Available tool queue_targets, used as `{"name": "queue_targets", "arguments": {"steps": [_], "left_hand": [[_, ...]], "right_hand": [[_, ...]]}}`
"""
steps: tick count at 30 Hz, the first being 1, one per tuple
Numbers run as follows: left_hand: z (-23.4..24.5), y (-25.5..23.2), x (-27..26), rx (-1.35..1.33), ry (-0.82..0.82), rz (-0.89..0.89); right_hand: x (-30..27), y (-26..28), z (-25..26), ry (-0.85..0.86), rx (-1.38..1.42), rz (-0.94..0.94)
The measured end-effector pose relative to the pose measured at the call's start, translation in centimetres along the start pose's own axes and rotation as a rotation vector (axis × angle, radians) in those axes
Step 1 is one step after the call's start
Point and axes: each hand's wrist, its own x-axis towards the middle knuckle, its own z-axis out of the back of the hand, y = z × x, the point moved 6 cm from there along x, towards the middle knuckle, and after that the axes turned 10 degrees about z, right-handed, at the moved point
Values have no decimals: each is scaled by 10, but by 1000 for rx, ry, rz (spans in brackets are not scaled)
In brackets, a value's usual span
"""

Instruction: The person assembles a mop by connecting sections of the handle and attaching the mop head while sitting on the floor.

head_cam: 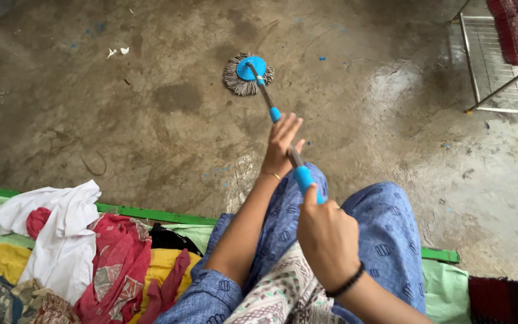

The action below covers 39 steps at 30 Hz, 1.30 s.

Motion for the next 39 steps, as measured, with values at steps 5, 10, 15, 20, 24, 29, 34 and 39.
{"name": "queue_targets", "arguments": {"steps": [5,10,15,20,24,29,34,39], "left_hand": [[-10,58,6,-125,137,221],[-6,83,-5,-308,190,440],[21,141,-33,-268,34,592],[54,209,-78,-175,21,802],[45,232,-82,-114,124,851],[1,166,-46,-113,378,661],[-43,23,-8,192,508,230],[-93,-60,-5,232,423,81]], "right_hand": [[48,4,-37,-68,4,46],[135,-10,-99,-186,34,113],[231,-36,-180,-186,58,103],[250,-77,-240,-123,83,26],[233,-105,-226,-104,107,-4],[187,-130,-155,-96,41,-20],[105,-180,-80,-41,24,-103],[21,-209,-15,-35,-6,-181]]}}
